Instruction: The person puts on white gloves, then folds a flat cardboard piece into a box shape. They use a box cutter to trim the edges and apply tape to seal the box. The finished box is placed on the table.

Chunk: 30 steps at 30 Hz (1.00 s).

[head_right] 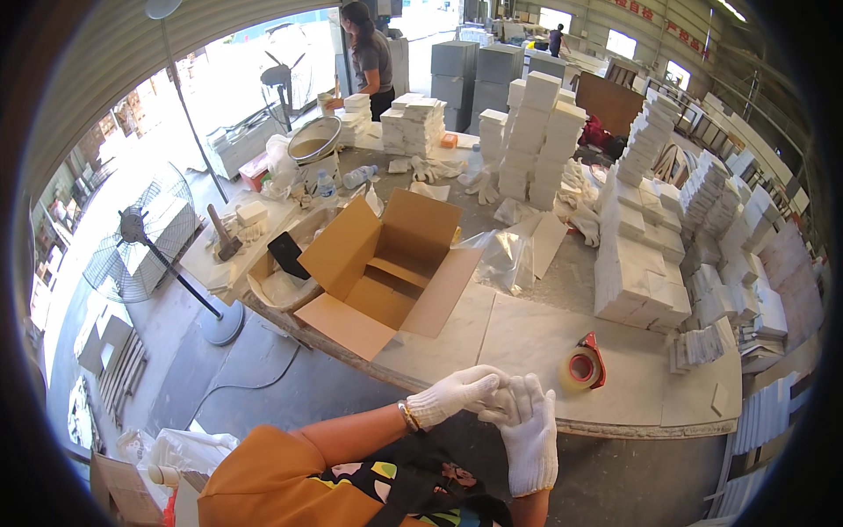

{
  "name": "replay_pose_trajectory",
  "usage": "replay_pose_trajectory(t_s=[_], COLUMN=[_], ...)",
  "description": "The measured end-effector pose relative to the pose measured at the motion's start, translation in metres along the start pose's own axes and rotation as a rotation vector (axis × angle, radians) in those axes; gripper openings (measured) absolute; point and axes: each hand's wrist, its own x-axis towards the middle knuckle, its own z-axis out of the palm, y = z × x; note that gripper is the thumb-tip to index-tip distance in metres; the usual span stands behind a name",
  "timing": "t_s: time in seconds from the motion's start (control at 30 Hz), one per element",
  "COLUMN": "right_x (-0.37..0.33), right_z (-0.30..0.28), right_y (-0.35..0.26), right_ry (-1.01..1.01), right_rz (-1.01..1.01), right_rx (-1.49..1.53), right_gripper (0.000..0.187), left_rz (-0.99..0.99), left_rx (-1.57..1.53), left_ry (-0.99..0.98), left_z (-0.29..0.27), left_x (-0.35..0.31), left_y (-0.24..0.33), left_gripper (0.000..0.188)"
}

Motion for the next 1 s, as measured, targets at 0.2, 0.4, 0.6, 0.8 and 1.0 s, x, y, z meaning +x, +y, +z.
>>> replay_pose_trajectory(t_s=[0.2,0.4,0.6,0.8,1.0], right_x=[0.024,0.003,-0.052,-0.047,-0.032], right_z=[-0.006,0.002,-0.066,-0.112,-0.097], right_y=[0.026,0.009,0.013,0.018,-0.027], right_ry=[-0.064,-0.179,-0.228,0.231,0.196], right_rz=[-0.093,-0.1,0.025,-0.127,-0.311], right_rx=[-0.213,-0.302,-0.456,-0.534,-0.563], right_gripper=[0.052,0.051,0.058,0.043,0.036], left_rz=[0.099,0.229,0.374,0.227,0.598], left_rx=[0.423,0.538,0.256,1.316,0.966], left_ry=[0.031,0.189,0.32,0.063,0.069], left_z=[0.032,0.026,0.022,-0.029,-0.008], left_x=[0.037,0.094,0.156,0.205,0.19], left_y=[0.005,0.021,0.034,0.115,0.244], left_gripper=[0.036,0.025,0.027,0.077,0.093])
